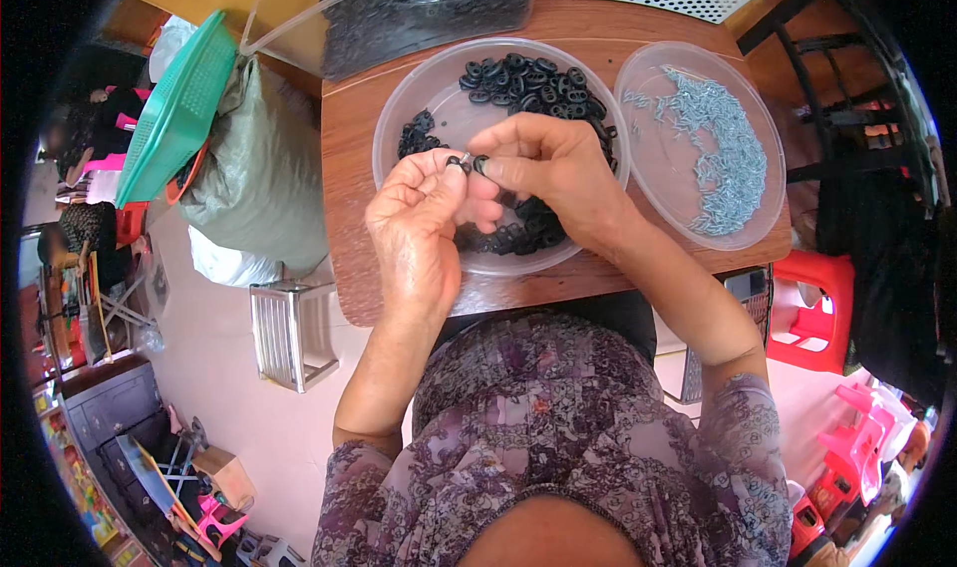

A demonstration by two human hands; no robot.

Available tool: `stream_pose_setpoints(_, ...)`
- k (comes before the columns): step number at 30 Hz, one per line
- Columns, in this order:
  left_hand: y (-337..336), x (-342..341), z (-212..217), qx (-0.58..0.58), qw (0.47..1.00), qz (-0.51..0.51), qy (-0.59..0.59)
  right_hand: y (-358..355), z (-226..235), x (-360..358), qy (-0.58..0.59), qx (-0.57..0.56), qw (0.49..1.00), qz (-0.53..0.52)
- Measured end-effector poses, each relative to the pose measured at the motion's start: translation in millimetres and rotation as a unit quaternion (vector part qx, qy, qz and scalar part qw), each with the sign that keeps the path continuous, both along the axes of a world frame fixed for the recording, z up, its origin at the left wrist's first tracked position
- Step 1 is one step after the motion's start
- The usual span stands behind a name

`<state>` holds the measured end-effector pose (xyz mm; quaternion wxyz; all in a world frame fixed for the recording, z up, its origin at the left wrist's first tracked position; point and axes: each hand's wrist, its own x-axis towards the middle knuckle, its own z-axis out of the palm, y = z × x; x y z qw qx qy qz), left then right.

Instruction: The person repeatedly picks up small pins and plastic cord lock components from trays and assembles them together by hand.

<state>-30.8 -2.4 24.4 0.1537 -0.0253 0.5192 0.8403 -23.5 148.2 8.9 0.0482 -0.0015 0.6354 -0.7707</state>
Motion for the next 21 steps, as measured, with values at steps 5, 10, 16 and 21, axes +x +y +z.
stream_pose_setpoints(5,-4,-1,1,0.025,0.999,0.018,0.022,-5,6,13,0.013,-0.02,1.0,0.013)
stream_pose_setpoints(10,-6,2,-2,0.014,0.999,0.032,0.021,-12,9,18,0.095,0.028,0.99,-0.099)
stream_pose_setpoints(16,0,6,2,0.039,0.998,0.032,0.031,-17,1,21,0.153,0.071,0.974,-0.15)
stream_pose_setpoints(21,3,16,3,0.014,0.996,0.054,0.072,-21,-6,25,0.272,0.232,0.909,-0.216)
